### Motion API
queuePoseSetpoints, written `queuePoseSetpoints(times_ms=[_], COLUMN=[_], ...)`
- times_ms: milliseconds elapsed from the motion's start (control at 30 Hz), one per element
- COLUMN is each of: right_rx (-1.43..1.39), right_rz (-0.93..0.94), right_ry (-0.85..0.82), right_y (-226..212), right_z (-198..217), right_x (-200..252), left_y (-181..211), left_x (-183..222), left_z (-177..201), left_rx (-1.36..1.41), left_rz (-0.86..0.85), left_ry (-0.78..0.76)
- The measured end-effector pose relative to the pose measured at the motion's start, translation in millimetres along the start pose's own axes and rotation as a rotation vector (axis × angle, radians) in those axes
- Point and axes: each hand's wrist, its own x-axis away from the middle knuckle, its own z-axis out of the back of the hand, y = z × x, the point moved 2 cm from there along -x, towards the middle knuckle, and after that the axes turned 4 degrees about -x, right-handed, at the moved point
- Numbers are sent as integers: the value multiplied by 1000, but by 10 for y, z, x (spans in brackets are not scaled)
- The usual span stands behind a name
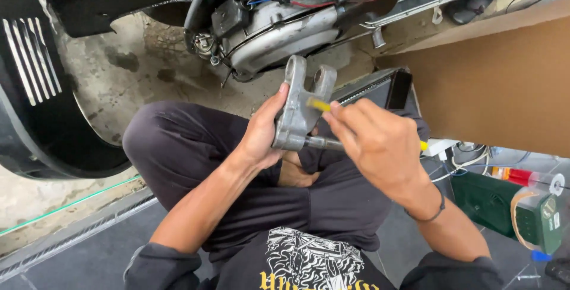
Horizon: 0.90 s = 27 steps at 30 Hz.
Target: Cleaning a metal motorcycle component by scraping off residue with a small hand tool.
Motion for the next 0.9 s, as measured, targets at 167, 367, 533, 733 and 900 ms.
queuePoseSetpoints(times_ms=[167,367,533,733,900], right_rx=[-73,-85,59,-176,-53], right_rz=[66,138,41,188,253], right_ry=[-17,27,58,30,8], right_y=[-7,-101,80,45,-183], right_z=[37,34,-17,-5,47], right_x=[28,151,247,195,257], left_y=[-93,-123,-208,-143,-106], left_x=[-105,-92,8,-131,9], left_z=[135,165,150,183,83], left_rx=[-48,3,23,-11,-16], left_rz=[-12,-15,3,22,-19], left_ry=[-59,-43,29,-28,-63])
